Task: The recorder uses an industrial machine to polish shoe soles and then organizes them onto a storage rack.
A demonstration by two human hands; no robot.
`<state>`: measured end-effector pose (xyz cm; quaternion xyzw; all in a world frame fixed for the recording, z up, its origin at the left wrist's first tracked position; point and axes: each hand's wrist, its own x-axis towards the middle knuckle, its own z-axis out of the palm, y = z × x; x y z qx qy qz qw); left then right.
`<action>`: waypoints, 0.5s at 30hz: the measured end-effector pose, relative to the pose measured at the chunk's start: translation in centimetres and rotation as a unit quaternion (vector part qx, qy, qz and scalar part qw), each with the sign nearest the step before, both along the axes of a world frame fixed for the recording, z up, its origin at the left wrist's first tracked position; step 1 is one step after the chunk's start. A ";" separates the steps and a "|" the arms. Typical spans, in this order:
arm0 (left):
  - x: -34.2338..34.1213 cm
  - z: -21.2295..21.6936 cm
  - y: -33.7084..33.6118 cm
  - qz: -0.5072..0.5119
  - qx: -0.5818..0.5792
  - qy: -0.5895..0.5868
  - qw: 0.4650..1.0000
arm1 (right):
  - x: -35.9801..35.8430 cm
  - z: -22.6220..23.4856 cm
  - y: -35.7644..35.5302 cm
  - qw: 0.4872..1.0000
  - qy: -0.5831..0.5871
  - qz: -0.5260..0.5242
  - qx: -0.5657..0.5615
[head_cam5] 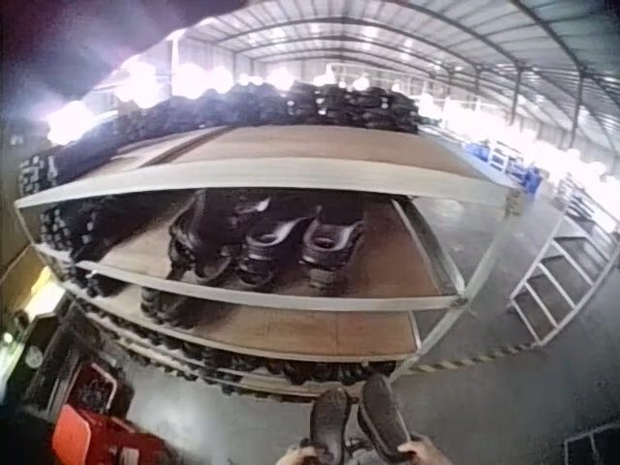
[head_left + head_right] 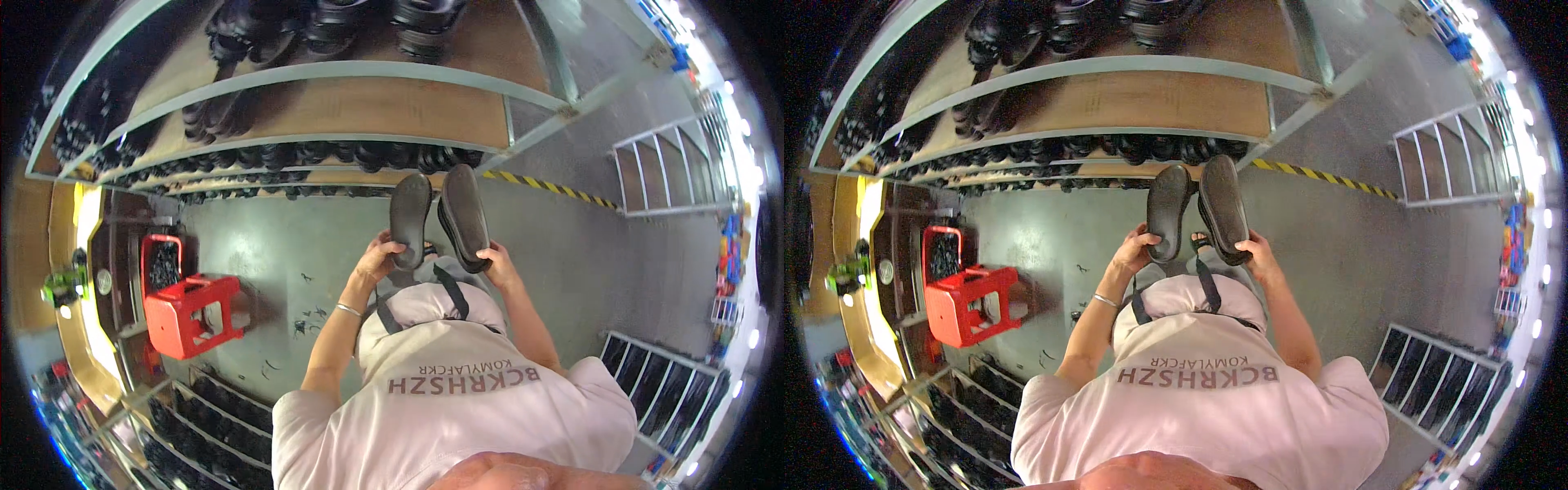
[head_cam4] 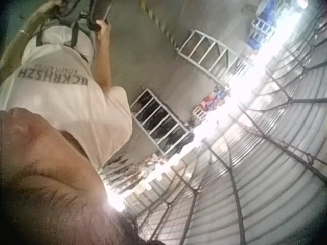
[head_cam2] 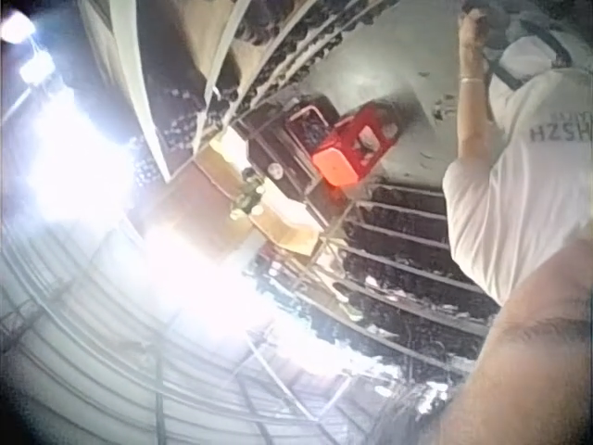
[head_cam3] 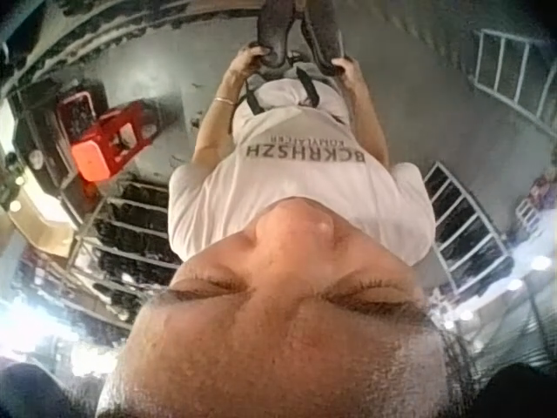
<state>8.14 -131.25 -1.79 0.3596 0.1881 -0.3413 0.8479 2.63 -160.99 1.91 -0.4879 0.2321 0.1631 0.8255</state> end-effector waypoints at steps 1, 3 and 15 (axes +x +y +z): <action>0.0 0.3 -0.6 0.012 -0.057 -0.008 0.998 | 1.0 0.0 0.1 0.999 0.023 0.031 -0.009; 0.0 0.7 -2.3 0.025 -0.069 -0.001 0.997 | 2.6 0.1 0.2 0.995 0.005 0.099 -0.027; 8.5 1.7 -7.8 0.117 0.007 -0.166 0.979 | 8.7 0.8 -1.4 0.990 -0.036 0.028 -0.132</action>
